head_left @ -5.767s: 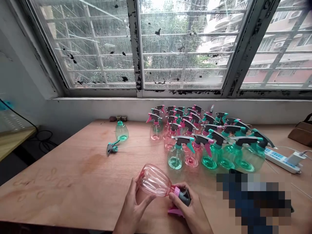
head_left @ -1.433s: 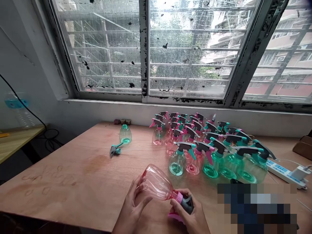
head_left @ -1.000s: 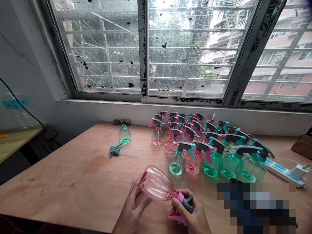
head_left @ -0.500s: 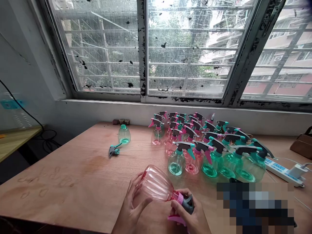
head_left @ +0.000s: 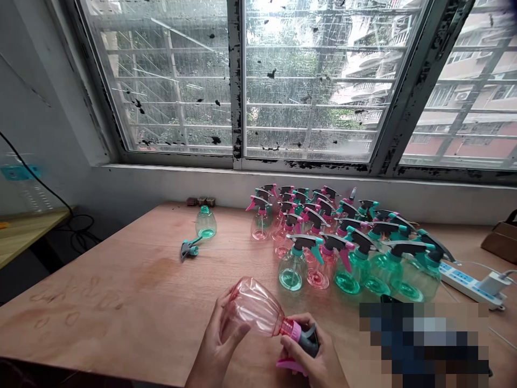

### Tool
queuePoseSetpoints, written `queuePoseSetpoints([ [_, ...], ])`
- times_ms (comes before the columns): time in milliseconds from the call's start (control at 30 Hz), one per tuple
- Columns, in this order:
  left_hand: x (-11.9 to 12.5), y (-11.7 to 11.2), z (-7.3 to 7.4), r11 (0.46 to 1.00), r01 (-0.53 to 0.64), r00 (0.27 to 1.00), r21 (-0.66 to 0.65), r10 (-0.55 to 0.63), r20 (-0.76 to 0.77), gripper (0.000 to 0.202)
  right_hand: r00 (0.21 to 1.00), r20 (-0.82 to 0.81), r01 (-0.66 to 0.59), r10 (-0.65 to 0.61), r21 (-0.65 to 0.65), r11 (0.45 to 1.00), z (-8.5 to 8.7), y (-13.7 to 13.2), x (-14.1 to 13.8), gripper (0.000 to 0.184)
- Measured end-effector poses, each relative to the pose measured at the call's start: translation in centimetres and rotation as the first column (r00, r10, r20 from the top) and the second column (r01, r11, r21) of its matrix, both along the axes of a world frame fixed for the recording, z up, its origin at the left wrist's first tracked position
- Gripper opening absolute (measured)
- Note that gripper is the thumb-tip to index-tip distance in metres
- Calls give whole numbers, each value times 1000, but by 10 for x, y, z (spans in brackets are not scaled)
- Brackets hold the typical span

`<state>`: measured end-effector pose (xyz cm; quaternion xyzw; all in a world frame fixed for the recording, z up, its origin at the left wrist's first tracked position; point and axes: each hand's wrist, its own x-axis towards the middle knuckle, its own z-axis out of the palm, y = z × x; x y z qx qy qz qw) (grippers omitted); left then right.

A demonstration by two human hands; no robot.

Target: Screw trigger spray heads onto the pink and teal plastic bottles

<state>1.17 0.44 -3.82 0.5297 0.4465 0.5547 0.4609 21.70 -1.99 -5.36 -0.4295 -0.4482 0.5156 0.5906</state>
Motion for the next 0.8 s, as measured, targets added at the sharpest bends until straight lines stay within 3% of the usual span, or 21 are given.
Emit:
queuePoseSetpoints([
  [167, -2, 1, -2, 998, 70, 997, 5, -69, -33, 64, 999, -28, 34, -35, -28, 999, 1, 0, 1, 49],
  [300, 1, -2, 1, 1000, 19, 1000, -22, -19, -3, 85, 998, -21, 52, -52, -4, 999, 2, 0, 0, 47],
  [500, 0, -1, 2, 1000, 23, 1000, -6, -23, -4, 60, 998, -36, 47, -47, -21, 999, 3, 0, 0, 48],
  [633, -3, 0, -4, 997, 32, 990, 64, -23, -138, 60, 996, -67, 49, -52, -40, 998, 2, 1, 2, 46],
  [800, -1, -3, -5, 999, 25, 995, 24, -23, -95, 75, 999, -36, 36, -36, 14, 999, 0, 0, 1, 40],
])
